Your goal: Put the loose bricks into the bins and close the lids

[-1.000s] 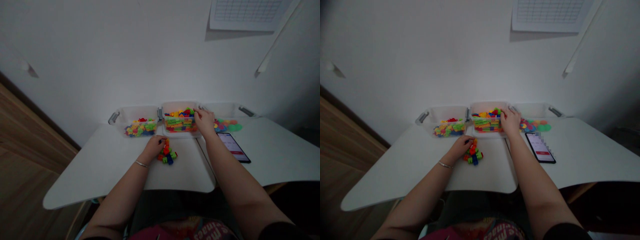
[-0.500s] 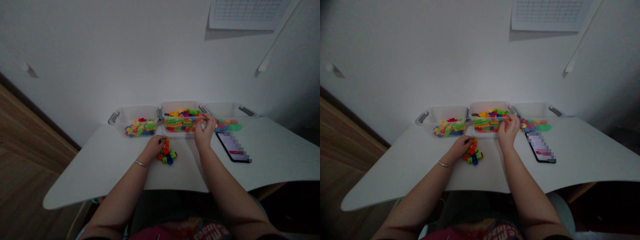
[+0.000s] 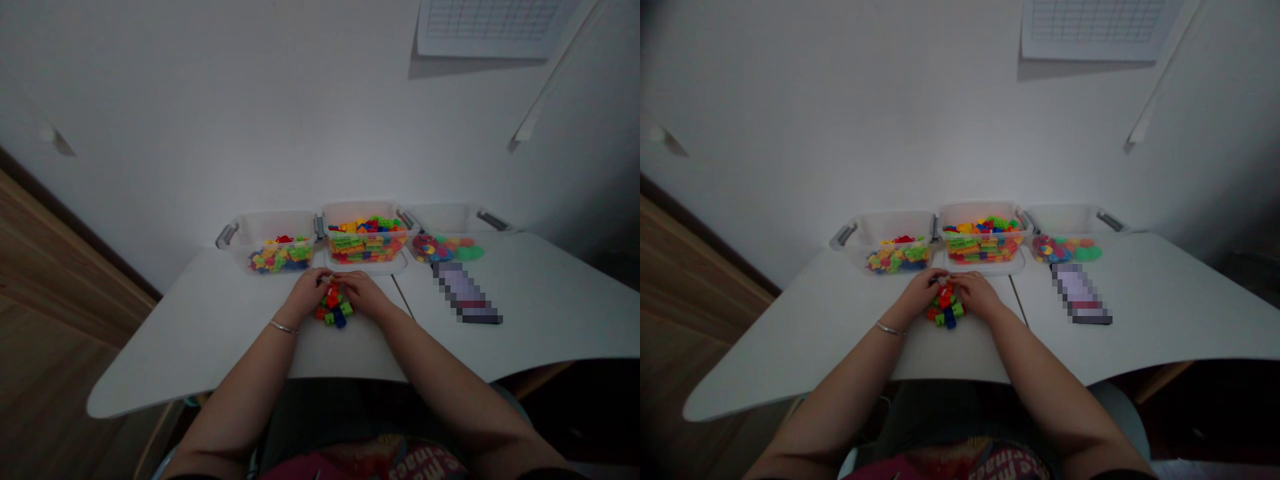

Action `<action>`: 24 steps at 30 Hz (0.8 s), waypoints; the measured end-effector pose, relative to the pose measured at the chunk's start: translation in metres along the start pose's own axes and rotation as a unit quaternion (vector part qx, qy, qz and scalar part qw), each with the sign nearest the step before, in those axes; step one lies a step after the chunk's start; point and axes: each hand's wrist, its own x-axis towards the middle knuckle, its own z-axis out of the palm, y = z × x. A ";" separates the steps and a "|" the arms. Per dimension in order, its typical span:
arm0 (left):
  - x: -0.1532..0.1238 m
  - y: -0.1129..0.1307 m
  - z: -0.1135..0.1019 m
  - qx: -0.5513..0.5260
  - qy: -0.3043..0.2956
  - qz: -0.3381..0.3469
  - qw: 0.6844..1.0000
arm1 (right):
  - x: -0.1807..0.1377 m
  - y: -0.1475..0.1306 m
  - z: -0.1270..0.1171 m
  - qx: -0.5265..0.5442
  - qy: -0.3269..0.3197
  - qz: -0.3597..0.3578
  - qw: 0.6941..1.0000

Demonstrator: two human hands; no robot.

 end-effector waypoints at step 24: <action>0.002 -0.008 0.001 0.030 0.023 -0.021 0.999 | -0.001 -0.006 -0.009 -0.106 -0.006 0.024 0.994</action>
